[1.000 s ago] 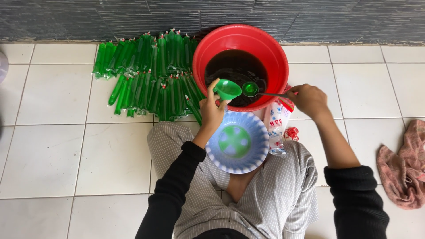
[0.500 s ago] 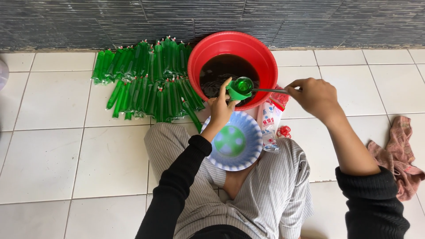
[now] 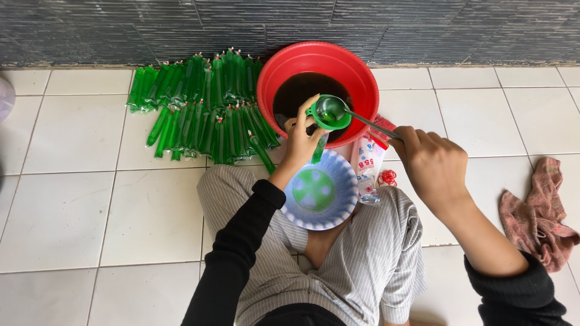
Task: The person fills small plastic sleeves with a dark liquid using a ladle and funnel, then seals each sleeve by hand with a rubber band.
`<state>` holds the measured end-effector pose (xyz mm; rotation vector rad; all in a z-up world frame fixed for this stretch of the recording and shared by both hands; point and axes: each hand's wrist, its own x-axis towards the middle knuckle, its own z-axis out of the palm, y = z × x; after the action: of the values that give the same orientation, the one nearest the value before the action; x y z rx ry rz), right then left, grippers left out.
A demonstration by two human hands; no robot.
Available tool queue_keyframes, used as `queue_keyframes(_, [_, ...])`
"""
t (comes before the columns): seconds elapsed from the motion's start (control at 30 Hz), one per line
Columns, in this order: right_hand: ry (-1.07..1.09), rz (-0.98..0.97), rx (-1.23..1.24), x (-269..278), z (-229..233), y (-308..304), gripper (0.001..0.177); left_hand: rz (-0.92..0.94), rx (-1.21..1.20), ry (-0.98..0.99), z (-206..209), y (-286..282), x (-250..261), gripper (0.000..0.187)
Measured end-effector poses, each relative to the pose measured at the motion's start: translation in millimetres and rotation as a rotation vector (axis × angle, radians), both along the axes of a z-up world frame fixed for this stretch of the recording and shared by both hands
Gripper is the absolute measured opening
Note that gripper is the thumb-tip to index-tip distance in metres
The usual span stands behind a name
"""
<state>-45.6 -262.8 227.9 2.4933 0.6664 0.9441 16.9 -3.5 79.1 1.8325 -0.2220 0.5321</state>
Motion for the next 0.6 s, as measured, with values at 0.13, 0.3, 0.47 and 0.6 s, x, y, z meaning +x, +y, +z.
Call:
queue_keyframes(0.13, [-0.063, -0.003, -0.005, -16.0, 4.5, 7.7, 0.011, -0.005, -0.003, -0.025, 4.0, 4.0, -1.4, 0.072])
queue_keyframes(0.3, [-0.038, -0.026, 0.024, -24.1, 8.0, 13.8, 0.009, -0.02, 0.02, -0.049, 4.1, 9.3, -2.1, 0.073])
queue_keyframes(0.47, [0.027, -0.073, 0.193, -8.2, -11.2, 5.5, 0.011, -0.007, 0.042, -0.053, -5.7, 16.8, 0.1, 0.072])
queue_keyframes(0.6, [0.012, -0.235, 0.274, 37.1, -72.0, -11.7, 0.02, -0.008, 0.056, -0.055, -8.4, 24.9, -1.0, 0.067])
